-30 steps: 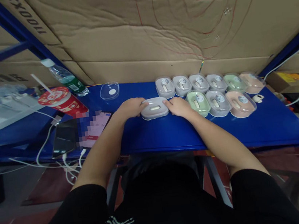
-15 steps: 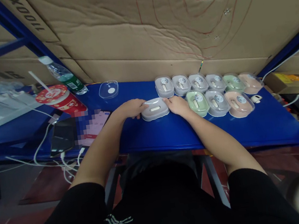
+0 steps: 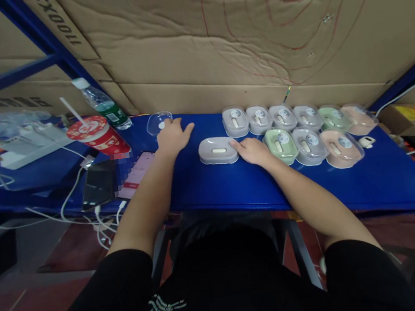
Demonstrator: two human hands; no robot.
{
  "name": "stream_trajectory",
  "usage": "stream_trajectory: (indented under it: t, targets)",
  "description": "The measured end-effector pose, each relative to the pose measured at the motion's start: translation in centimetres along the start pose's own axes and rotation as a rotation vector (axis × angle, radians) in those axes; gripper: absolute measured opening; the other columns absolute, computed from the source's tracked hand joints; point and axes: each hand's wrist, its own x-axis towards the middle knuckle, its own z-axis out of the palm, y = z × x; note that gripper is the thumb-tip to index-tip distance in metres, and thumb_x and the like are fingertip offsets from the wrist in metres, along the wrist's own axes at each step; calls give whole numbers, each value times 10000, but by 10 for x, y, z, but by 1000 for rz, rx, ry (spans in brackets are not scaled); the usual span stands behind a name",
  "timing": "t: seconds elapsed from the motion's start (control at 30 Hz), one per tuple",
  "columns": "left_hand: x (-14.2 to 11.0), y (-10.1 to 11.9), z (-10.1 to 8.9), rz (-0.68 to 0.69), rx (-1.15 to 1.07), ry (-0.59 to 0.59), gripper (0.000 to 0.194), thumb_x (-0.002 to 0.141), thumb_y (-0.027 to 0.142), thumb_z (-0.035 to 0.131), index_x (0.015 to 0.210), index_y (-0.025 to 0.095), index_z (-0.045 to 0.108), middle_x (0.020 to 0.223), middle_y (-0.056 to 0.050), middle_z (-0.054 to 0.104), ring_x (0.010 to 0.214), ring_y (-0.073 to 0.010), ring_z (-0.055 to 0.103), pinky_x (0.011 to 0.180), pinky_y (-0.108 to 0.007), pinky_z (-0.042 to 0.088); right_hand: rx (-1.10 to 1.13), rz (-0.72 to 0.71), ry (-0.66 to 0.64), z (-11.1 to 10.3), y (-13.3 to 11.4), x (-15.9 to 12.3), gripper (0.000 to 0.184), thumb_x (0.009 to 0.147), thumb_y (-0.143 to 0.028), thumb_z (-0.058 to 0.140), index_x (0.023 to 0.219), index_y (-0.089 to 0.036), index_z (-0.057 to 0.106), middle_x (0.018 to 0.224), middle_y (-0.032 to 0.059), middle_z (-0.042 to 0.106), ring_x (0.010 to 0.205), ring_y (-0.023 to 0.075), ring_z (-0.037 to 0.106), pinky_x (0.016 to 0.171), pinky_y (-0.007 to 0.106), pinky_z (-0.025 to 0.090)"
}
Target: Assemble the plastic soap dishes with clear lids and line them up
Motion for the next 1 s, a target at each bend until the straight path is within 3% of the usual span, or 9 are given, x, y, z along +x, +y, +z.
stream_trajectory:
  t: [0.13, 0.27, 0.33, 0.47, 0.6, 0.7, 0.77, 0.87, 1.0]
  targets:
    - [11, -16, -4, -110, 56, -94, 663, 1077, 585, 486, 1530, 113, 592, 1539, -283, 617, 1361, -458, 663, 1119, -555, 542, -24, -19, -7, -2, -4, -4, 768, 1112, -722, 267, 686, -222, 665, 930, 156, 820, 972, 318, 779, 748, 344, 480]
    - [13, -18, -2, -61, 91, -125, 567, 1027, 450, 643, 1517, 170, 593, 1510, -218, 666, 1386, -409, 656, 1143, -502, 539, -30, -68, -25, -3, -5, -6, 792, 1096, -765, 277, 698, -219, 689, 876, 132, 814, 881, 282, 763, 747, 344, 469]
    - [11, -16, -1, -33, 93, -94, 560, 986, 346, 704, 1517, 206, 596, 1535, -191, 649, 1374, -383, 666, 1142, -474, 543, -25, -79, -27, -2, -5, -6, 803, 1085, -788, 284, 698, -219, 698, 860, 122, 813, 847, 270, 754, 746, 345, 468]
    - [5, -9, -6, 52, -25, 21, 470, 996, 245, 664, 1465, 233, 649, 1452, -161, 689, 1308, -356, 696, 1109, -467, 555, -11, -86, -8, -1, -3, -5, 793, 1074, -803, 308, 680, -232, 694, 835, 112, 806, 831, 274, 751, 734, 351, 470]
    - [-2, -2, -17, 259, -233, 157, 430, 1048, 306, 647, 1472, 236, 667, 1327, -110, 740, 1222, -274, 710, 1098, -385, 538, 11, -47, 54, -2, -3, -6, 751, 1083, -769, 337, 673, -239, 676, 838, 116, 802, 852, 297, 755, 705, 357, 470]
    - [-7, 4, -19, 374, -378, 187, 472, 1089, 411, 617, 1526, 236, 644, 1261, -88, 770, 1066, -220, 729, 1034, -342, 543, 84, -41, 240, -3, -3, -9, 642, 1088, -715, 401, 819, -231, 726, 871, 108, 805, 875, 306, 751, 720, 367, 480]
    - [-9, 8, -17, 407, -480, 159, 493, 1113, 466, 563, 1532, 220, 646, 1213, -88, 793, 992, -208, 735, 979, -337, 555, 180, -68, 355, -2, -2, -10, 557, 1082, -688, 451, 1060, -220, 753, 927, 97, 810, 906, 302, 748, 766, 375, 499]
    - [-9, 14, -8, 437, -598, 62, 475, 1137, 461, 477, 1433, 184, 724, 1195, -103, 815, 1066, -228, 749, 981, -337, 559, 319, -116, 388, 2, -1, -9, 603, 1067, -694, 481, 1358, -199, 663, 1021, 96, 810, 938, 293, 745, 827, 386, 521]
    - [-4, 18, 3, 425, -647, -86, 484, 1149, 404, 392, 1279, 165, 793, 1164, -102, 827, 1116, -214, 752, 1017, -317, 553, 384, -165, 360, 6, 1, -4, 595, 995, -741, 578, 1207, -192, 667, 1026, 99, 792, 927, 274, 727, 840, 376, 521]
